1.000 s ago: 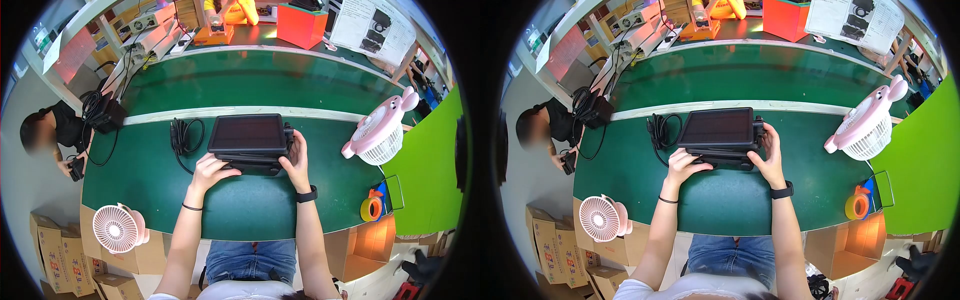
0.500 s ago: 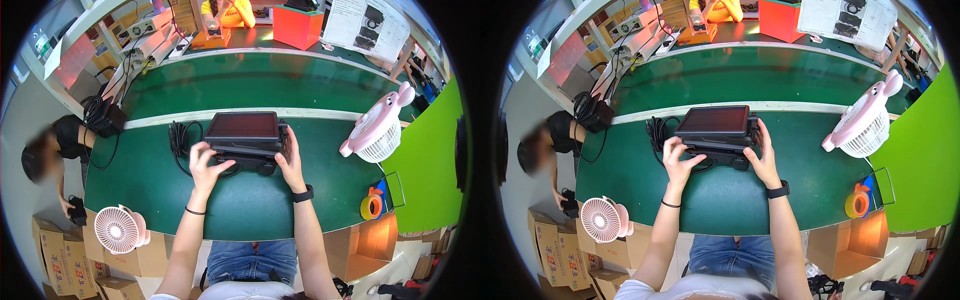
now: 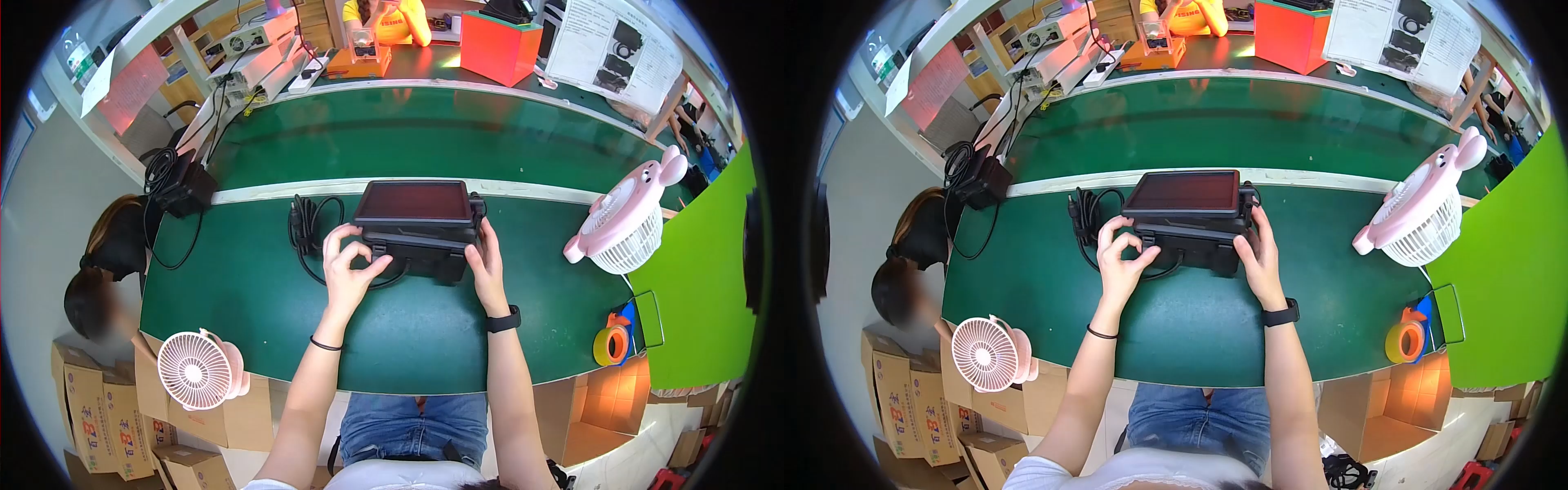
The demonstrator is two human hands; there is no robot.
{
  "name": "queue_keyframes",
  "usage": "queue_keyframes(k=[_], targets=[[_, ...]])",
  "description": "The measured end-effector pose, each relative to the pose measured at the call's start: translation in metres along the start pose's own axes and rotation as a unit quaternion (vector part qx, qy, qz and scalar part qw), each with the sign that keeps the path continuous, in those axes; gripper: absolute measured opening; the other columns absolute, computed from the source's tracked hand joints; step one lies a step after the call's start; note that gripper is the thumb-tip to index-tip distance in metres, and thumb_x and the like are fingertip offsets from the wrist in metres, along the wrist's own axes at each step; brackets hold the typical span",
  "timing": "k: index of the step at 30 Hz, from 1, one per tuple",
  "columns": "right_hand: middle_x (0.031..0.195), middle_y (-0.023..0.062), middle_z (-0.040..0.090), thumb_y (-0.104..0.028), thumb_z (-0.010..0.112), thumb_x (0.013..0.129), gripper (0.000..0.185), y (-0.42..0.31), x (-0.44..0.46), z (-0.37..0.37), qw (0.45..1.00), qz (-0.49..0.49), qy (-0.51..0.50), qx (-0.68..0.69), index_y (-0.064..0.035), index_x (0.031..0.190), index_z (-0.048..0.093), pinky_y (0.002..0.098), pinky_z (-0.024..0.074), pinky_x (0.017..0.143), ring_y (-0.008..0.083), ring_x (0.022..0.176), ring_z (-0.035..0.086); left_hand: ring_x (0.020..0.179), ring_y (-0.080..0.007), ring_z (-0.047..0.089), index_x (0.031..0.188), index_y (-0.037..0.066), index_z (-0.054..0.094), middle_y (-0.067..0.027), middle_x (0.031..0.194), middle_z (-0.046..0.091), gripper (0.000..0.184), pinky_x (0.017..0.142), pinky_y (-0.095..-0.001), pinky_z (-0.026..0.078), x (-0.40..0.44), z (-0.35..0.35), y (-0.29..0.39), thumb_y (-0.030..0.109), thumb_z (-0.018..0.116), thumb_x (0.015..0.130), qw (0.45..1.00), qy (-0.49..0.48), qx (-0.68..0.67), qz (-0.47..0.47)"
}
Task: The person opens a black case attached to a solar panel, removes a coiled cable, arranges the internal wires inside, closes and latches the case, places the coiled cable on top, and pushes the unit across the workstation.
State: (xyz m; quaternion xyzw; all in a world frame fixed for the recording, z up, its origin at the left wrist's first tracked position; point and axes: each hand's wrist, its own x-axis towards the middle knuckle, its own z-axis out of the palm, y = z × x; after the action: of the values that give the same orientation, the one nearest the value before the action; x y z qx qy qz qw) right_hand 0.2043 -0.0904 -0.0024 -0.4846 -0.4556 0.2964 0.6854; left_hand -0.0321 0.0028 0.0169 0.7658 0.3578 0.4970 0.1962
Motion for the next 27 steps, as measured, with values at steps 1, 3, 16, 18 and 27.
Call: queue_keyframes(k=[1, 3, 16, 18, 27], targets=[[0.149, 0.0139, 0.030, -0.017, 0.059, 0.092, 0.063, 0.001, 0.000, 0.000, 1.000, 0.002, 0.003, 0.003, -0.0007, 0.145, 0.028, 0.0395, 0.0294, 0.110, 0.0238, 0.134, 0.035, 0.112, -0.0265, 0.053, 0.077, 0.003, 0.059, -0.0099, 0.116, 0.053, 0.024, 0.099, -0.0385, 0.041, -0.001, 0.001, -0.005, 0.008, 0.080, 0.064, 0.999, -0.012, -0.036, -0.004], [0.149, 0.0137, 0.030, -0.016, 0.058, 0.093, 0.062, 0.000, 0.001, 0.001, 1.000, 0.006, 0.003, 0.008, -0.0003, 0.145, 0.028, 0.0386, 0.0299, 0.110, 0.0236, 0.134, 0.036, 0.116, -0.0263, 0.051, 0.082, 0.006, 0.068, -0.0085, 0.118, 0.052, 0.022, 0.101, -0.0405, 0.039, 0.000, 0.006, -0.004, 0.013, 0.081, 0.065, 0.983, 0.030, -0.170, -0.056], [0.143, 0.0150, 0.036, -0.016, 0.059, 0.091, 0.041, 0.002, 0.000, 0.002, 0.990, -0.087, 0.088, -0.062, -0.0056, 0.128, 0.048, 0.0373, 0.0427, 0.098, 0.0216, 0.123, 0.046, 0.124, -0.0254, 0.044, 0.125, 0.008, 0.047, -0.0120, 0.128, 0.045, 0.053, 0.107, -0.0423, 0.033, -0.002, 0.023, -0.008, 0.011, 0.071, 0.079, 0.948, 0.057, -0.297, -0.095], [0.136, 0.0138, 0.048, -0.012, 0.058, 0.089, 0.019, -0.001, 0.000, 0.003, 0.977, -0.113, 0.157, -0.090, -0.0055, 0.105, 0.065, 0.0346, 0.0454, 0.091, 0.0221, 0.113, 0.053, 0.127, -0.0256, 0.042, 0.133, 0.007, 0.037, -0.0133, 0.132, 0.043, 0.060, 0.108, -0.0416, 0.031, -0.004, 0.023, -0.012, 0.014, 0.068, 0.083, 0.945, 0.012, -0.295, -0.139], [0.135, 0.0139, 0.053, -0.017, 0.054, 0.088, 0.025, -0.023, -0.008, 0.002, 0.936, -0.190, 0.074, -0.286, -0.0082, 0.083, 0.077, 0.0422, 0.0366, 0.102, 0.0300, 0.125, 0.045, 0.134, -0.0291, 0.034, 0.144, 0.001, 0.021, -0.0191, 0.144, 0.033, 0.069, 0.110, -0.0389, 0.027, -0.006, 0.023, -0.004, 0.038, 0.051, 0.095, 0.938, -0.065, -0.287, -0.182]])
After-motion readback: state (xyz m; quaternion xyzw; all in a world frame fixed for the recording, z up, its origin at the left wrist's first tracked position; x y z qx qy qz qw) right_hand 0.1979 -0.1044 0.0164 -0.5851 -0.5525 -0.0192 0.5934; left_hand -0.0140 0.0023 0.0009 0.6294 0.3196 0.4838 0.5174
